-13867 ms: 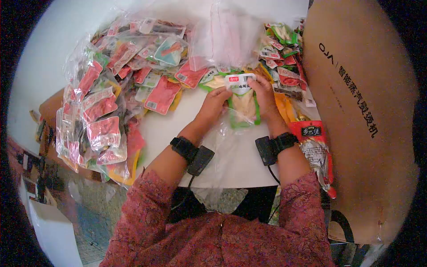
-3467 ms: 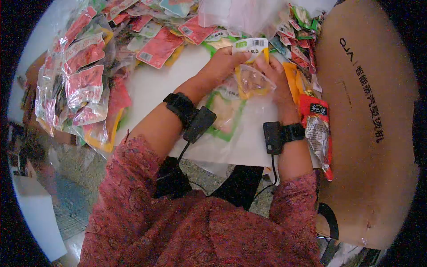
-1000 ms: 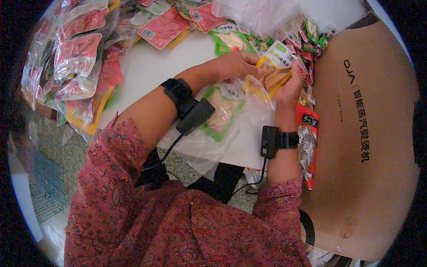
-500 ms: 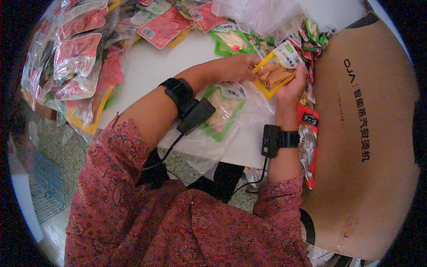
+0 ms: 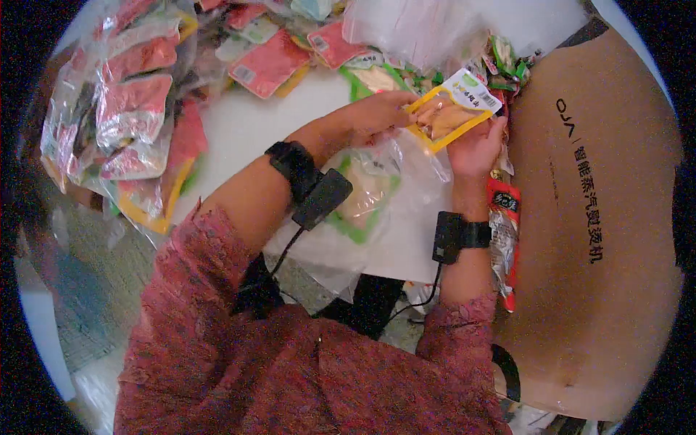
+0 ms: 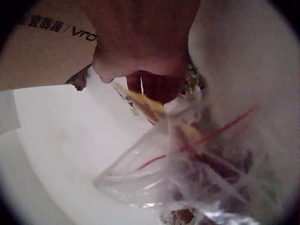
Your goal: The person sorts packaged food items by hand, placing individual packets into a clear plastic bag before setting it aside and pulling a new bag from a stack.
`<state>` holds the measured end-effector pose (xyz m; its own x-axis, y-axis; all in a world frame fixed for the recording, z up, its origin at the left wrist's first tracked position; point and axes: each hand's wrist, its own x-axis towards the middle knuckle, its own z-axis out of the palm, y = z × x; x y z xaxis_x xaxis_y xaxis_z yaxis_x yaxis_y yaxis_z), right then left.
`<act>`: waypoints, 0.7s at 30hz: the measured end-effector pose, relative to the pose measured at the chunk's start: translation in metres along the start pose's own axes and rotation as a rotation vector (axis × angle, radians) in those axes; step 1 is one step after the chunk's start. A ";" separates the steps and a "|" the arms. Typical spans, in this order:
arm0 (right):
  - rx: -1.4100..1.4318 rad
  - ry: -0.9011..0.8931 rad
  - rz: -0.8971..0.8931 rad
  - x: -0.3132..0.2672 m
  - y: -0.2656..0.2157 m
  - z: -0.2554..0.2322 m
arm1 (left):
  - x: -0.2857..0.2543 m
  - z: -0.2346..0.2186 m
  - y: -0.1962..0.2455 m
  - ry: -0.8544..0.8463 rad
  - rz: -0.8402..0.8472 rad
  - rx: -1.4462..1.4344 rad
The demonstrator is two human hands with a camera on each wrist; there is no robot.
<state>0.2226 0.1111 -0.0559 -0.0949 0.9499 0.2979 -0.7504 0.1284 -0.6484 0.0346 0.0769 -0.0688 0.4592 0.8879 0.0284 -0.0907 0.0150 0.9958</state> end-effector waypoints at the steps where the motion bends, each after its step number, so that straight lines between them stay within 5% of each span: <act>1: -0.012 -0.012 0.028 0.001 0.001 -0.001 | 0.002 -0.003 0.001 -0.033 -0.006 -0.198; 6: 0.000 -0.126 0.085 0.001 0.008 -0.013 | -0.005 0.003 0.008 -0.144 -0.111 -0.371; 8: -0.061 -0.478 0.111 0.002 0.002 -0.025 | -0.001 -0.003 0.004 -0.235 -0.168 -0.348; 9: -0.039 -0.475 0.079 -0.001 0.001 -0.019 | -0.004 0.004 0.008 -0.172 -0.124 -0.213; 11: -0.200 0.008 -0.015 -0.010 -0.005 -0.001 | -0.007 0.007 0.016 -0.203 -0.185 -0.195; 17: -0.563 0.286 -0.032 -0.001 -0.008 -0.019 | -0.006 0.010 0.017 -0.256 -0.224 -0.172; 21: -0.250 0.135 -0.128 -0.003 -0.002 -0.014 | -0.004 0.014 0.013 -0.164 -0.202 -0.056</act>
<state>0.2333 0.1121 -0.0653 0.0900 0.9485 0.3036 -0.5646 0.2997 -0.7690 0.0434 0.0669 -0.0548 0.6097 0.7779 -0.1518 -0.0296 0.2137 0.9764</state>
